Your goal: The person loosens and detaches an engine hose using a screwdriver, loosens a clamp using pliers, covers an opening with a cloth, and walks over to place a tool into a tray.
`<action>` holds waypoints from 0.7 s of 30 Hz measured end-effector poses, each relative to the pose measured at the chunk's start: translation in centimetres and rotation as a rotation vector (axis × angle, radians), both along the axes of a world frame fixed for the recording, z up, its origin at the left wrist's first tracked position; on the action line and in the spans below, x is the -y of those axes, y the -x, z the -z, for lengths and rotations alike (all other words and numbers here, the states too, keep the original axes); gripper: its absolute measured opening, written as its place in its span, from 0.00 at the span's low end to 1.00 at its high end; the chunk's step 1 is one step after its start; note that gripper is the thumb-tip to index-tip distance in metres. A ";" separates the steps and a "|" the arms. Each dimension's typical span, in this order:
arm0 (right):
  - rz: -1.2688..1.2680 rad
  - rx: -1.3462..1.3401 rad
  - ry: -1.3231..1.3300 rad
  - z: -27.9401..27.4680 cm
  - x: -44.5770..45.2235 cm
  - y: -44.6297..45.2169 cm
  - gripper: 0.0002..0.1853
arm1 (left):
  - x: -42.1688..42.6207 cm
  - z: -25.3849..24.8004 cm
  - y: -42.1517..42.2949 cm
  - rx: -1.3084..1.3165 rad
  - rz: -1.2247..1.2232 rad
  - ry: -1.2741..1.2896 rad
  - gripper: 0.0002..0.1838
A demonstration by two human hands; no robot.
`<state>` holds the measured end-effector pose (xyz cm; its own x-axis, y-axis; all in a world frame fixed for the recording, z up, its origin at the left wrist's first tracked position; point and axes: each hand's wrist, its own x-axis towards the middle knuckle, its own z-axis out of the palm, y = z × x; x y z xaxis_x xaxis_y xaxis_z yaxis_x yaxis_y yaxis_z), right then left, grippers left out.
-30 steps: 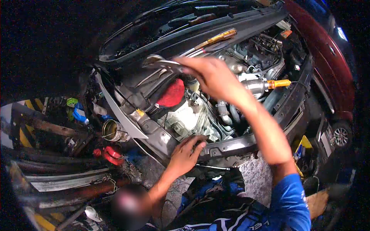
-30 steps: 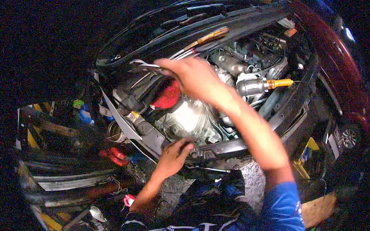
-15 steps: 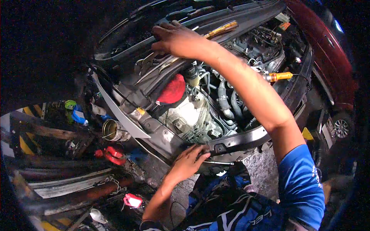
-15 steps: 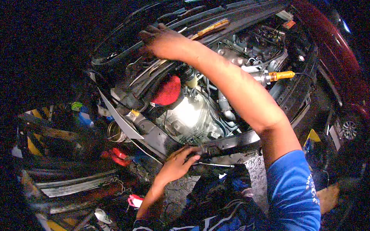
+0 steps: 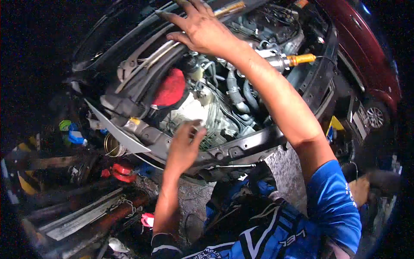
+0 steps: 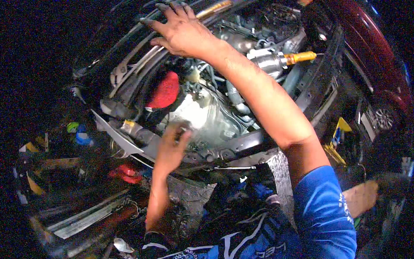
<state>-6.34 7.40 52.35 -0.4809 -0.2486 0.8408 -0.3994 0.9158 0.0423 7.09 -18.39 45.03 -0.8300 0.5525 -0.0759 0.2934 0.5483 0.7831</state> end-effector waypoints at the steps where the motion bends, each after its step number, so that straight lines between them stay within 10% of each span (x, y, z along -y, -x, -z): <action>1: 0.014 0.103 -0.004 0.6 -0.6 -0.2 0.31 | -0.2 0.6 1.2 -0.066 -0.041 -0.067 0.21; 10: 0.163 0.182 0.131 0.6 -2.0 -3.7 0.37 | -3.2 -1.8 6.0 -0.372 -0.240 -0.246 0.11; 13: 0.092 0.043 0.499 0.2 -0.6 -9.2 0.24 | -2.0 -1.8 8.5 -0.900 -0.269 -0.165 0.11; 21: -0.138 0.601 0.884 6.9 5.9 -26.2 0.12 | -1.7 -4.7 10.0 -1.140 -0.336 -0.203 0.09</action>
<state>19.82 1.50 45.45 -0.8894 0.2479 0.3842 -0.2360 0.4709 -0.8500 -2.90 -16.72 49.75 -0.4677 0.2131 0.8578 0.7390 0.6268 0.2472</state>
